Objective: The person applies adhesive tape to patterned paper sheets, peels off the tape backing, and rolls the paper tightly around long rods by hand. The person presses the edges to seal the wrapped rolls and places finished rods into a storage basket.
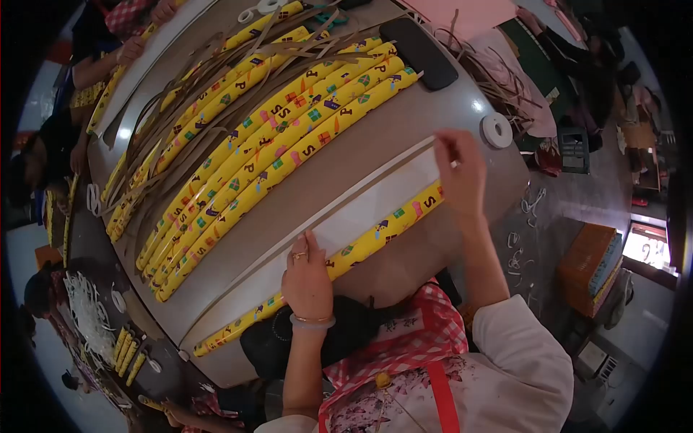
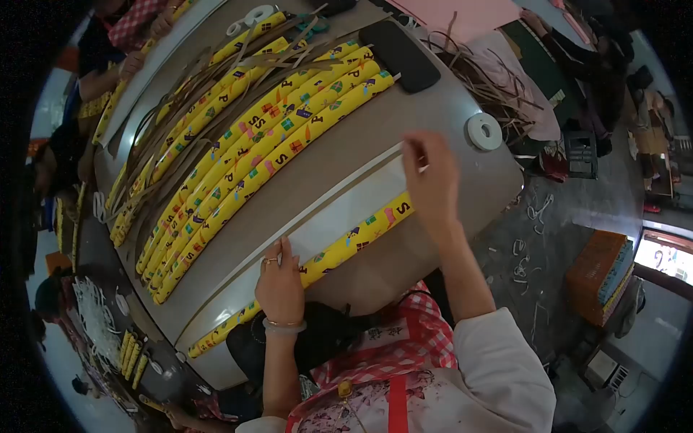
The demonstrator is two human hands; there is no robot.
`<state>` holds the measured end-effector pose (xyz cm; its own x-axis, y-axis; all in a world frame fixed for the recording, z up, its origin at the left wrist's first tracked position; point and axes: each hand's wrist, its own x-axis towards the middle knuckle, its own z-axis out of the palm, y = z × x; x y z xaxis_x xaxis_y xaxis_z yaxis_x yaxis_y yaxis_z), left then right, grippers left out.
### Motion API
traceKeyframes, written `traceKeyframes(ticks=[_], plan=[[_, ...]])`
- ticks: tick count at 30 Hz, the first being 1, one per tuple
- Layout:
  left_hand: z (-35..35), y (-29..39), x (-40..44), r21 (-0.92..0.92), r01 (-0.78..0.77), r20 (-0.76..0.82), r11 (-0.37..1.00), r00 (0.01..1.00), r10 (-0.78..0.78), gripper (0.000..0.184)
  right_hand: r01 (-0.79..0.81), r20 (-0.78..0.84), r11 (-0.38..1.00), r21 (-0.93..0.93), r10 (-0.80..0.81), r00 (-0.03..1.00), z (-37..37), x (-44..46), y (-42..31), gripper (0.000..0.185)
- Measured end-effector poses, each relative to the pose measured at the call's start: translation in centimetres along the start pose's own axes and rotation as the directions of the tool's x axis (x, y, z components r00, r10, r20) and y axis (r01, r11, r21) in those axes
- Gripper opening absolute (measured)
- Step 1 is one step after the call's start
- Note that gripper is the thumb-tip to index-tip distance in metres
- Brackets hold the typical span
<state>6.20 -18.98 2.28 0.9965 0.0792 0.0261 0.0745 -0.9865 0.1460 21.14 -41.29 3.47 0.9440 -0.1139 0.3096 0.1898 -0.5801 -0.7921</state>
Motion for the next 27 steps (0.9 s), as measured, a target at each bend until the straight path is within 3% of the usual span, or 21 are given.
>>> traceKeyframes(ticks=[2,4,6,10,12,16,18,22,24,25,27], plan=[[-0.1,0.1,0.2,-0.003,-0.009,-0.033,1.000,0.999,0.009,0.039,-0.004,0.212,0.982,0.188,-0.036,0.977,2.8,-3.1,-3.5,0.013],[-0.3,0.2,0.3,-0.015,0.000,-0.024,1.000,1.000,0.000,0.034,0.181,0.414,0.948,0.263,-0.280,0.866,6.2,-6.4,-4.7,0.010],[-0.2,0.1,0.2,-0.019,0.005,-0.010,1.000,1.000,-0.005,0.033,0.089,0.590,0.955,0.283,-0.247,0.769,8.5,-8.3,-5.9,0.014],[0.4,-0.1,-0.1,-0.016,-0.006,-0.022,1.000,1.000,0.006,0.032,0.221,0.624,0.946,0.236,-0.322,0.712,10.9,-8.2,-4.2,0.012],[0.4,0.1,-0.1,-0.005,0.011,-0.004,1.000,1.000,-0.011,0.034,0.189,0.623,0.981,0.043,-0.174,0.762,9.8,-6.7,-3.4,0.010],[0.5,-0.1,-0.2,0.022,0.011,0.032,1.000,0.999,-0.012,0.037,0.226,0.544,0.972,0.056,-0.220,0.810,6.8,-3.0,0.5,0.013],[0.5,0.0,-0.2,0.032,0.011,0.013,0.999,1.000,-0.012,0.037,0.149,0.557,0.988,-0.047,-0.098,0.825,4.1,-0.6,1.3,0.014],[0.5,0.0,-0.3,0.035,0.010,0.003,0.999,1.000,-0.010,0.038,0.116,0.497,0.990,-0.076,-0.063,0.866,1.4,2.8,4.5,0.017],[0.8,-0.1,-0.2,0.005,0.023,0.004,1.000,1.000,-0.023,0.036,-0.009,0.483,0.987,-0.158,0.085,0.872,0.7,4.1,5.8,0.021],[0.8,-0.1,-0.2,-0.024,0.032,0.010,0.999,0.999,-0.032,0.033,-0.003,0.486,0.987,-0.158,0.081,0.870,0.6,4.5,6.3,0.021],[0.9,-0.1,-0.3,-0.045,0.041,-0.002,0.998,0.999,-0.041,0.033,-0.279,0.550,0.960,0.013,0.226,0.804,0.6,5.2,7.0,0.023]])
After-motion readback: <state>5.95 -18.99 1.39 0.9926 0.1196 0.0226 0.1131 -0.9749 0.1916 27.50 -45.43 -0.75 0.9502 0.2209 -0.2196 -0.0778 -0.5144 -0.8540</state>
